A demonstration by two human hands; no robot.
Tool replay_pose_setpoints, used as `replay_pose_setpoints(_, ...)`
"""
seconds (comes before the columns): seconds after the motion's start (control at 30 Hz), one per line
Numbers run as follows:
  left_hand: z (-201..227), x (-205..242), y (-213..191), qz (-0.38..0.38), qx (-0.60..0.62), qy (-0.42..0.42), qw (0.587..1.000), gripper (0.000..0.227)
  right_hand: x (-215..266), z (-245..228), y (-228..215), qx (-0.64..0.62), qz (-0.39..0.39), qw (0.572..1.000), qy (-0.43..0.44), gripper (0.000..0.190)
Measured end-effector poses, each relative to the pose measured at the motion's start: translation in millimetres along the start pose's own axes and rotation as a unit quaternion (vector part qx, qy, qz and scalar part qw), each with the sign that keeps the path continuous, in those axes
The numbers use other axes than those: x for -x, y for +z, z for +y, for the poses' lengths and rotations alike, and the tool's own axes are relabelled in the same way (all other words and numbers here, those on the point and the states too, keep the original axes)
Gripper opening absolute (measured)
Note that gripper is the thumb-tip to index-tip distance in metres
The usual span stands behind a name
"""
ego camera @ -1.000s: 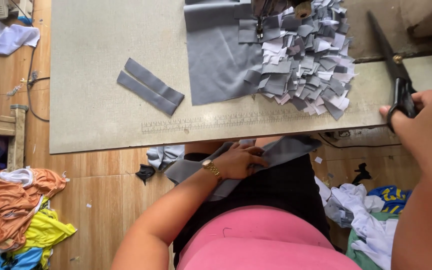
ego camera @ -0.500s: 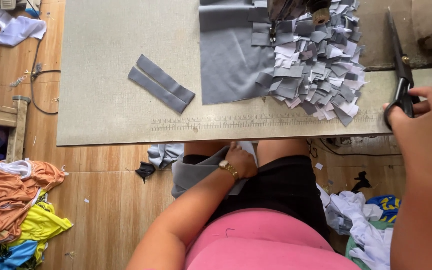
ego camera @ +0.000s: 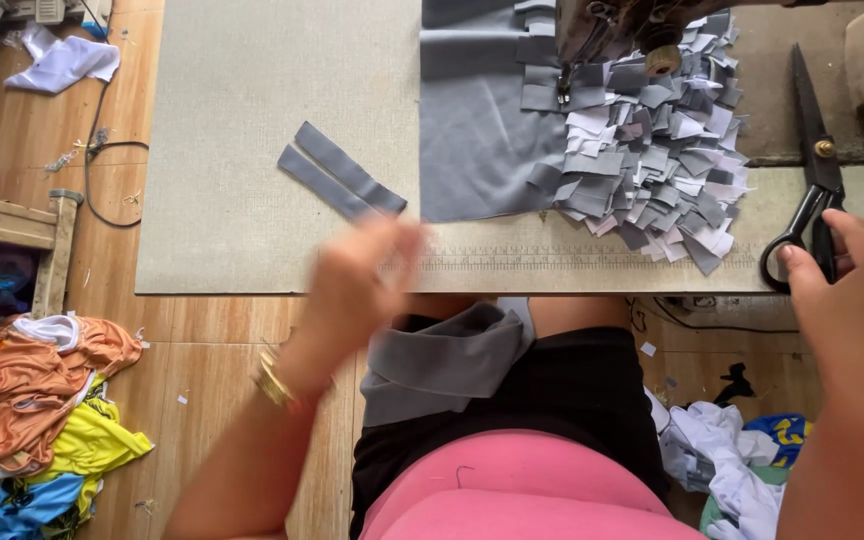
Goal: Sewing small strips of grey fabric onto a larger fabric base to create a textured effect using an industrial sewing machine and scissors.
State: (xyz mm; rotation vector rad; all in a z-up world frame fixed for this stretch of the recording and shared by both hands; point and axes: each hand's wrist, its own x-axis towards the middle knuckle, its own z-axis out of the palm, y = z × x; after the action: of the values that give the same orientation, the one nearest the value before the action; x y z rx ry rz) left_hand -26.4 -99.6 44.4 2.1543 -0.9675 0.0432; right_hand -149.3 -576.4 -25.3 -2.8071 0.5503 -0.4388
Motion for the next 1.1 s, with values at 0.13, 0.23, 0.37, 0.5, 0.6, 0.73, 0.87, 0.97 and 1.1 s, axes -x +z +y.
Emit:
replay_pose_setpoints(0.13, -104.1, -21.3, -45.7, 0.122, -0.202, -0.121, 0.964, 0.033, 3.8, 1.5, -1.3, 0.058, 0.008, 0.998, -0.015, 0.049)
replay_pose_setpoints(0.23, -137.1, -23.2, -52.1, 0.081, -0.253, -0.16, 0.951, 0.042, 0.5, -7.0, -10.5, 0.036, -0.002, 0.999, 0.001, 0.05)
replay_pose_setpoints(0.37, -142.1, -16.0, -52.7, 0.08, -0.177, -0.09, 0.977, 0.015, 3.5, 7.8, -6.5, 0.108, 0.01, 0.994, 0.028, 0.041)
replay_pose_setpoints(0.5, -64.8, -33.8, -48.3, 0.048, -0.11, -0.108, 0.987, 0.012, 3.4, 1.8, -8.8, 0.068, 0.024, 0.995, 0.072, 0.04)
replay_pose_setpoints(0.6, 27.3, -66.3, -31.9, 0.016, 0.104, -0.059, 0.993, 0.011, 1.9, -13.1, -16.1, 0.056, 0.004, 0.993, 0.103, 0.037)
replay_pose_setpoints(0.73, 100.6, -125.3, 28.7, -0.03, 0.26, 0.082, 0.962, 0.012, 4.8, -19.3, -17.7, 0.03, 0.023, 0.996, 0.081, 0.037)
replay_pose_setpoints(0.87, 143.1, -196.2, 114.1, 0.018, 0.36, 0.073, 0.93, 0.011, 16.1, -3.2, -6.5, -0.003, 0.104, 0.994, -0.038, 0.03)
replay_pose_setpoints(0.97, 135.8, -254.2, 196.7, 0.049, 0.441, 0.005, 0.896, 0.01, 13.9, -1.3, 8.2, 0.033, 0.128, 0.991, -0.019, 0.034)
replay_pose_setpoints(1.1, 102.7, -301.4, 260.2, 0.105, 0.292, -0.066, 0.948, 0.006, 14.3, 0.6, 19.0, 0.006, 0.14, 0.989, -0.045, 0.031)
